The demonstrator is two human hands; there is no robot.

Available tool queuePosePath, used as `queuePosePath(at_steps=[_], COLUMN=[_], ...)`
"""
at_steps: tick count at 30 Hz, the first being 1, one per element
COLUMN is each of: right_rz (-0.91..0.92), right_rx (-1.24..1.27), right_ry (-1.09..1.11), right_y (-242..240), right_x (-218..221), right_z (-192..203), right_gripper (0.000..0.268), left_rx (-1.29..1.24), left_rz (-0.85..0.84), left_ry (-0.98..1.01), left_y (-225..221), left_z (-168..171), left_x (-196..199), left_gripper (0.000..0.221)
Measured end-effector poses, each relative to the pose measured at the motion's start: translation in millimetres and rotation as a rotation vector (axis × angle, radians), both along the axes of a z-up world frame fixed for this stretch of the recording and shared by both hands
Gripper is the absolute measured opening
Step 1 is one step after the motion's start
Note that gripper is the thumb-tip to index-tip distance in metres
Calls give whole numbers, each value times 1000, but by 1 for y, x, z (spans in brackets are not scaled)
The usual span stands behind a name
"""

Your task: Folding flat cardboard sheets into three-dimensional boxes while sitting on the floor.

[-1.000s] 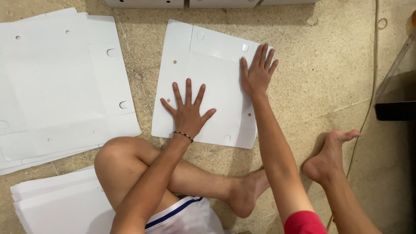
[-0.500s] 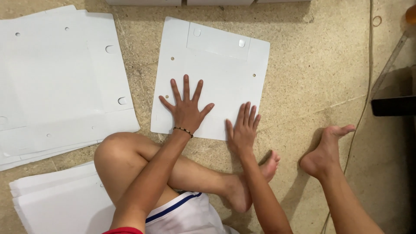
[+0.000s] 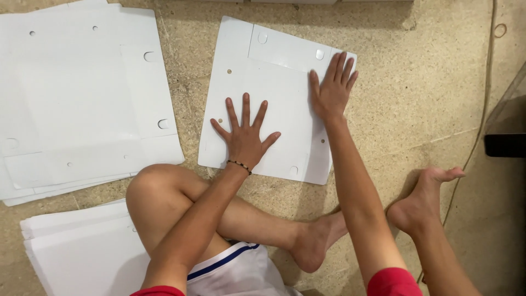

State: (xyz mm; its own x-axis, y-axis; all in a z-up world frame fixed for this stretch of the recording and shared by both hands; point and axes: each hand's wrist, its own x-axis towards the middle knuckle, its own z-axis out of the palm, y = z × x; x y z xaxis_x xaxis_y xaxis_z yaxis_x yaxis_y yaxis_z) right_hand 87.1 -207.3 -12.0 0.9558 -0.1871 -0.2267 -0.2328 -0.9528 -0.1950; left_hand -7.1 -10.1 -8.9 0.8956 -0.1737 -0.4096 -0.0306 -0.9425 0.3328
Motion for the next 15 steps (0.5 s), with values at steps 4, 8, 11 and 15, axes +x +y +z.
queuePosePath(at_steps=[4, 8, 11, 15], right_rz=[102, -3, 24, -33], right_rx=[-24, -23, -2, 58], right_ry=[-56, 53, 11, 57], right_y=[-8, 10, 15, 35], right_x=[21, -15, -74, -149], right_z=[-8, 12, 5, 20], right_gripper=[70, 71, 72, 73], left_rx=[57, -25, -13, -37], left_rz=[25, 21, 20, 19], left_ry=[-320, -1, -11, -25], left_y=[-2, 1, 1, 0], left_z=[-21, 15, 8, 9], left_x=[-4, 4, 3, 2], left_gripper=[80, 69, 70, 69])
